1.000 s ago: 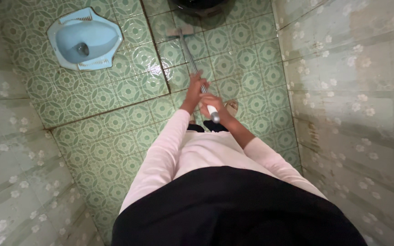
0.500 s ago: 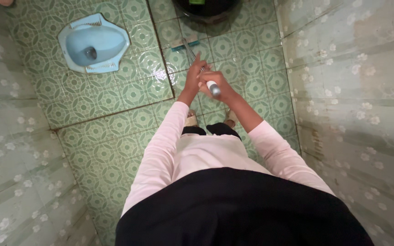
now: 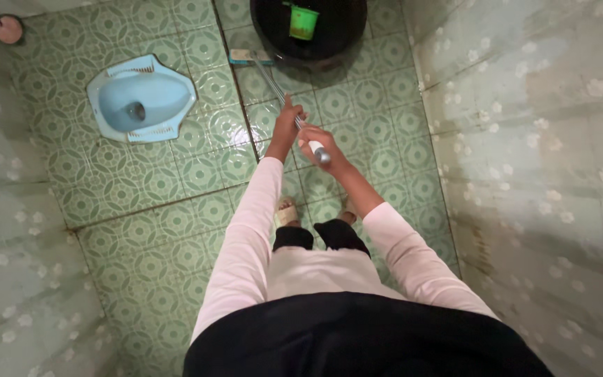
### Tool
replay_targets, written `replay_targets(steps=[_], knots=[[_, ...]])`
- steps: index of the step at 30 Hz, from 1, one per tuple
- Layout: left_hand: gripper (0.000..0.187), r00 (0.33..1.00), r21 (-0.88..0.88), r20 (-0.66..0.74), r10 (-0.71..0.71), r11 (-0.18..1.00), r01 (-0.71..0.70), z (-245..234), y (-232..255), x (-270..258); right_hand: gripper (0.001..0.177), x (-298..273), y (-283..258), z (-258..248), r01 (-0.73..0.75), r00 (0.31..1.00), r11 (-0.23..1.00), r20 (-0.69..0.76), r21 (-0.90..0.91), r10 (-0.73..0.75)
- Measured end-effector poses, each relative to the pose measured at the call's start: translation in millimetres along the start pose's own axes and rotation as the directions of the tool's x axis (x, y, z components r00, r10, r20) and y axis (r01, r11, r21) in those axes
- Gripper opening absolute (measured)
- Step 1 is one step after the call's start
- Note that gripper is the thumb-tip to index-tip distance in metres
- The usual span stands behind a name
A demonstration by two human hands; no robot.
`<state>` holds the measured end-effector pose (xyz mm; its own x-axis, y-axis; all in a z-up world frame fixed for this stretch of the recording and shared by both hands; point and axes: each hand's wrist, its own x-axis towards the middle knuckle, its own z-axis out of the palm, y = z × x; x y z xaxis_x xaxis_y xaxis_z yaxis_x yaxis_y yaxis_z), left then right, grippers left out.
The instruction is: The person scoops water from a bucket using a dipper and splashes it onto the tiled floor, then uses a squeegee to push the water toward a drain.
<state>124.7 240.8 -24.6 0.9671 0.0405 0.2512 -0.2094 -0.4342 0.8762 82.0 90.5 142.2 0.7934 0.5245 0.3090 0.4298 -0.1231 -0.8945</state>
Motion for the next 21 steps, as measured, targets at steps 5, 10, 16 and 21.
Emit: replay_targets(steps=[5, 10, 16, 21], knots=[[0.028, 0.801, -0.902, 0.185, -0.569, 0.225, 0.368, 8, -7, 4, 0.017, -2, 7, 14, -0.128, 0.982, 0.984, 0.156, 0.126, 0.107], [0.017, 0.97, -0.465, -0.006, -0.244, 0.859, 0.213, 2, -10, -40, 0.018, -15, 6, 16, 0.125, 0.964, 0.992, 0.241, -0.028, -0.115], [0.011, 0.873, -0.945, 0.022, -0.488, 0.274, 0.177, 29, 8, -59, 0.014, -32, 1, 14, 0.128, 0.939, 0.991, 0.325, -0.039, -0.108], [0.007, 0.909, -0.455, -0.037, -0.415, 0.817, 0.355, 10, 0, -53, 0.015, -34, 11, 21, 0.131, 0.949, 0.991, 0.292, -0.009, -0.123]])
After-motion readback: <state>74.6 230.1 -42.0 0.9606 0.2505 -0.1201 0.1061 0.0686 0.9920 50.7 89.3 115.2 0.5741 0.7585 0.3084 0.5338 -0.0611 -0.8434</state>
